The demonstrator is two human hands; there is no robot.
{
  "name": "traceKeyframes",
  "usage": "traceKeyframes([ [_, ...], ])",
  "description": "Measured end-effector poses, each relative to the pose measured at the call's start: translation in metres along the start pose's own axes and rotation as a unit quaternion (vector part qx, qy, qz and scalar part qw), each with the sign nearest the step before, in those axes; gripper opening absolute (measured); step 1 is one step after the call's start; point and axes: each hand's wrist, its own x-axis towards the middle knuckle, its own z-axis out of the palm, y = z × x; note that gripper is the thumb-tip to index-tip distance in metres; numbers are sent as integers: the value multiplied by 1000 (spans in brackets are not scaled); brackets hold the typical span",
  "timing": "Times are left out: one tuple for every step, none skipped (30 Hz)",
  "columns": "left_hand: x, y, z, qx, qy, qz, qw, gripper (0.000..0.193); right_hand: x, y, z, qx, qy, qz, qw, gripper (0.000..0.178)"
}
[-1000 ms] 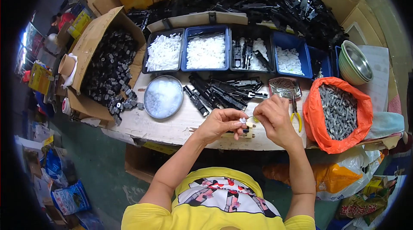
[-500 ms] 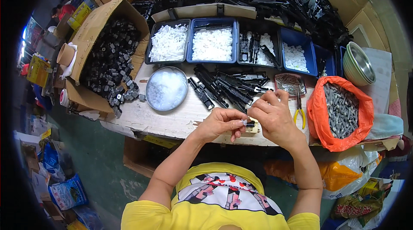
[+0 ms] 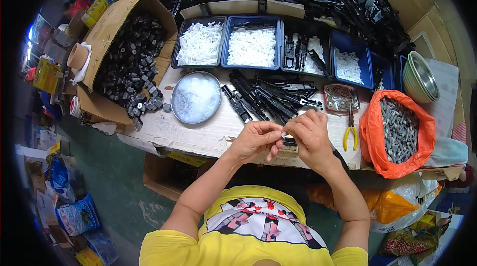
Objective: The person assembles small metal lock cylinders at a cluttered workbench. They pick up a black cylindrical housing, insert a white plastic component, and use a hammer to tap it into place. The person then uses pliers to adjust the assembly and places the finished unit into a cardboard box. This process is repeated for multiple units throughout the clip.
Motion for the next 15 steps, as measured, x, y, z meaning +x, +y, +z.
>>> traceKeyframes([
  [1, -2, -1, -29, 1, 2, 1000, 17, -3, 0, 3, 3, 13, 5, 1000, 15],
  [2, -4, -1, -50, 4, 6, 999, 17, -5, 0, 6, 5, 27, 9, 1000, 16],
  [2, -7, -1, -71, 8, 12, 997, 18, -6, -1, 7, 9, 48, 16, 999, 16],
  [2, -9, 0, -92, 12, 17, 996, 18, -8, -2, 8, 12, 69, 23, 997, 17],
  [2, -10, 1, -110, 11, 18, 994, 18, -9, -4, 8, 15, 89, 30, 995, 17],
  [2, -11, 3, -128, 9, 18, 992, 19, -11, -5, 9, 1, 94, 27, 995, 17],
  [2, -12, 4, -146, 7, 19, 989, 20, -13, -8, 9, -14, 98, 24, 995, 17],
  [2, -14, 4, -154, 8, 21, 988, 21, -13, -9, 10, -28, 103, 21, 994, 17],
  [1, -16, 4, -162, 8, 22, 987, 22, -13, -10, 12, -32, 106, 21, 994, 17],
  [1, -18, 4, -169, 8, 23, 985, 23, -12, -12, 14, -37, 110, 20, 993, 17],
  [0, -19, 5, -164, 14, 25, 986, 23, -12, -12, 15, -41, 113, 19, 993, 17],
  [0, -20, 6, -158, 21, 27, 987, 24, -13, -13, 16, -40, 114, 19, 992, 17],
  [-1, -20, 6, -152, 27, 29, 988, 24, -13, -13, 16, -40, 116, 19, 992, 18],
  [-3, -18, 7, -106, 51, 34, 992, 23, -13, -14, 17, -39, 117, 18, 992, 18],
  [-6, -15, 10, -60, 76, 38, 995, 23, -14, -14, 18, -35, 107, 19, 993, 17],
])
